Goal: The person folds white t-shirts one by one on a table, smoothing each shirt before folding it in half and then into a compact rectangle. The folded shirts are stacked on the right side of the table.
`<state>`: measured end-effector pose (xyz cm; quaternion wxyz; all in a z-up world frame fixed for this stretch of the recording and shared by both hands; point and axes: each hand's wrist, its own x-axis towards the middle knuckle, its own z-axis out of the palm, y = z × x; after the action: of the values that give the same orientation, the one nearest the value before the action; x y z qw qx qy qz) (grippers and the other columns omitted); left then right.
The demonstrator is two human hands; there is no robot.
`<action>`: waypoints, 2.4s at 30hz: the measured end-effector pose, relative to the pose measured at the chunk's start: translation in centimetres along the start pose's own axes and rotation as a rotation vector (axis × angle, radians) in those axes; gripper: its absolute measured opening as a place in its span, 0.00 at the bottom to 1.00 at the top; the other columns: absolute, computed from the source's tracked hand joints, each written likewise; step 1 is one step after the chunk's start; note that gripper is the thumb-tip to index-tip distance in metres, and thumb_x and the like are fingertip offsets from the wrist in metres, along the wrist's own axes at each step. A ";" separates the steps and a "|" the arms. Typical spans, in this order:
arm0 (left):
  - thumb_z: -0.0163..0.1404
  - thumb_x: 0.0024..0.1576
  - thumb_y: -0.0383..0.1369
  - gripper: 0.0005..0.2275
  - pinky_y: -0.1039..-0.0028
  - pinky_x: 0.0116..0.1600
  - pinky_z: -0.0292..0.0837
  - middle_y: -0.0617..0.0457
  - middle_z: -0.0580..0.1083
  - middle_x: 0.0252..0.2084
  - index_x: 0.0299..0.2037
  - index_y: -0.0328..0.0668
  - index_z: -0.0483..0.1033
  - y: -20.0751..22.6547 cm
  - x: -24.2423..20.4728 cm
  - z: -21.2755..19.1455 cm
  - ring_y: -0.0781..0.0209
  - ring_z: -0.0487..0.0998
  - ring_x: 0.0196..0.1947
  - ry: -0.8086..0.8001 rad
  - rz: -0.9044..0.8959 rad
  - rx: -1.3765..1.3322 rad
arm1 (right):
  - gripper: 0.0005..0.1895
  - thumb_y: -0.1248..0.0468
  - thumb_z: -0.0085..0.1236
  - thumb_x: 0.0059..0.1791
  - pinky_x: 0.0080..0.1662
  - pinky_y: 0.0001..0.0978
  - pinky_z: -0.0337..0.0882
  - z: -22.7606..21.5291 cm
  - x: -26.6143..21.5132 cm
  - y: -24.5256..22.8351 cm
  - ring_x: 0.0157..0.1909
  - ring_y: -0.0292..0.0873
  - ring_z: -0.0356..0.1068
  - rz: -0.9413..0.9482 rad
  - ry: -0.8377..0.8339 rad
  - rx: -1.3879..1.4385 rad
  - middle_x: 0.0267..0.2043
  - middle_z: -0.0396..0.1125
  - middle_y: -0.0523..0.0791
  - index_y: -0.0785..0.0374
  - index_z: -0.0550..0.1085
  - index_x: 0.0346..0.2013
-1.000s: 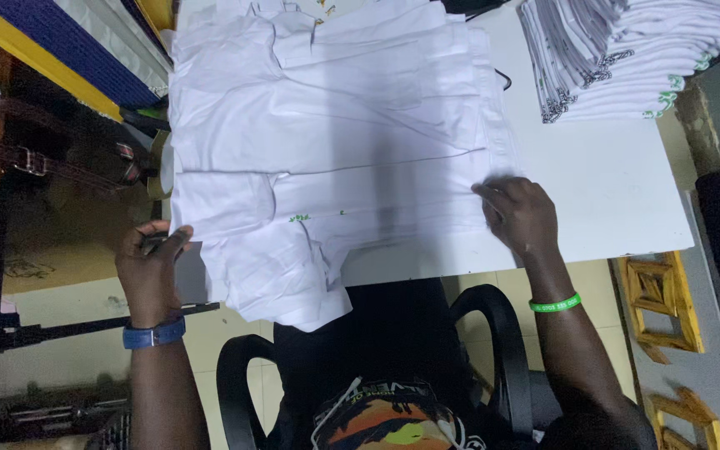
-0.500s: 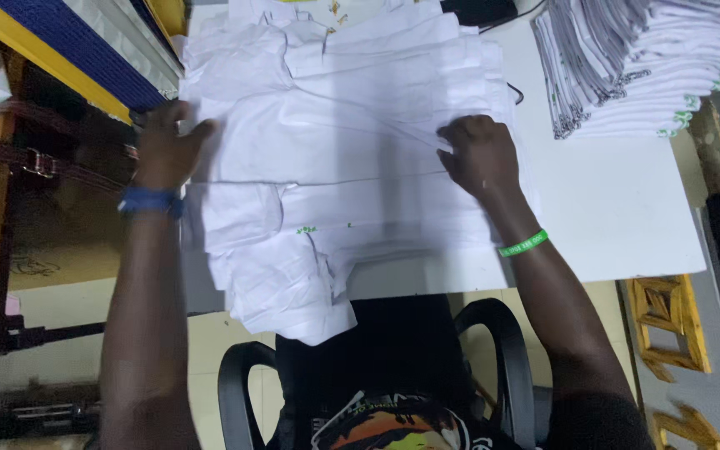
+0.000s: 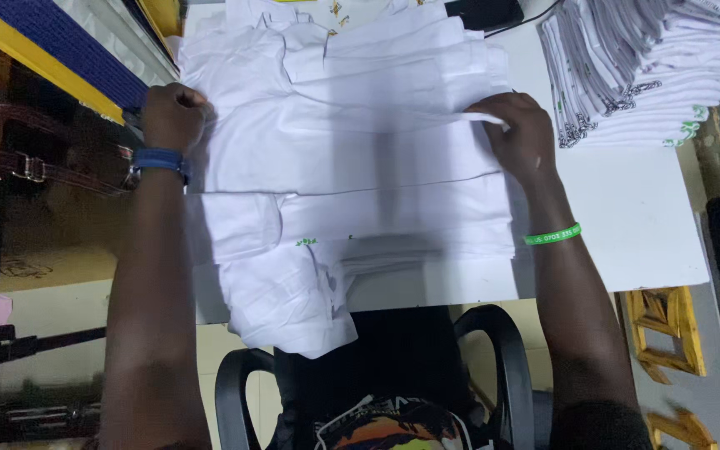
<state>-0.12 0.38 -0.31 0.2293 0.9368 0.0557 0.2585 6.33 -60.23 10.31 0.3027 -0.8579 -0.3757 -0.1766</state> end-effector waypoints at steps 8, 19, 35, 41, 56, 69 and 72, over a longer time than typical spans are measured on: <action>0.49 0.62 0.27 0.08 0.69 0.47 0.66 0.56 0.67 0.34 0.33 0.48 0.64 0.7 -1.1 -2.3 0.63 0.70 0.39 -0.114 -0.250 -0.483 | 0.21 0.80 0.58 0.48 0.58 0.37 0.70 0.2 -1.2 0.9 0.57 0.48 0.73 0.057 -0.008 0.207 0.52 0.75 0.47 0.60 0.81 0.52; 0.67 0.45 0.33 0.16 0.89 0.41 0.63 0.71 0.75 0.39 0.43 0.56 0.80 9.0 -1.9 -8.4 0.80 0.71 0.38 -0.151 -0.664 -0.698 | 0.08 0.68 0.60 0.56 0.60 0.39 0.70 -0.4 -3.1 0.8 0.57 0.48 0.74 -0.060 -0.076 0.222 0.54 0.75 0.47 0.58 0.80 0.49; 0.64 0.60 0.38 0.21 0.73 0.47 0.71 0.49 0.73 0.41 0.61 0.41 0.74 9.6 -8.9 -12.3 0.64 0.74 0.42 -0.280 -0.452 -0.548 | 0.20 0.82 0.55 0.45 0.62 0.37 0.69 0.0 -4.4 0.5 0.57 0.46 0.74 0.005 -0.040 0.256 0.50 0.77 0.45 0.57 0.82 0.42; 0.67 0.57 0.33 0.17 0.74 0.39 0.70 0.53 0.70 0.30 0.55 0.40 0.79 10.2 -7.8 -11.0 0.65 0.73 0.33 -0.208 -0.414 -0.439 | 0.22 0.79 0.54 0.44 0.63 0.43 0.67 -0.4 -4.7 0.0 0.59 0.50 0.74 -0.017 -0.091 0.117 0.53 0.77 0.43 0.52 0.82 0.44; 0.65 0.60 0.39 0.25 0.75 0.48 0.67 0.58 0.60 0.37 0.61 0.36 0.67 13.4 -10.6 -13.3 0.70 0.68 0.39 -0.210 -0.460 -0.725 | 0.18 0.72 0.51 0.47 0.64 0.45 0.67 2.5 -3.0 -2.8 0.63 0.50 0.71 0.006 -0.116 -0.066 0.54 0.76 0.42 0.50 0.82 0.44; 0.40 0.46 0.08 0.33 0.64 0.60 0.67 0.43 0.79 0.45 0.64 0.43 0.72 15.7 -11.9 -17.5 0.54 0.75 0.52 -0.479 -0.217 -0.741 | 0.12 0.61 0.58 0.50 0.58 0.47 0.71 12.8 2.9 -12.4 0.56 0.50 0.72 -0.114 -0.523 -0.121 0.51 0.75 0.41 0.46 0.81 0.47; 0.38 0.47 0.10 0.34 0.61 0.63 0.65 0.41 0.78 0.50 0.67 0.38 0.67 13.6 -11.6 -16.8 0.53 0.75 0.57 -0.488 -0.143 -0.790 | 0.10 0.61 0.58 0.49 0.57 0.50 0.72 12.1 3.2 -12.2 0.56 0.52 0.72 -0.042 -0.566 -0.017 0.50 0.75 0.43 0.48 0.80 0.44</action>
<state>-18.86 -7.59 13.40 0.5920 0.8049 -0.0381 0.0157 0.20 -44.11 7.62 0.1750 -0.8676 -0.4615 0.0607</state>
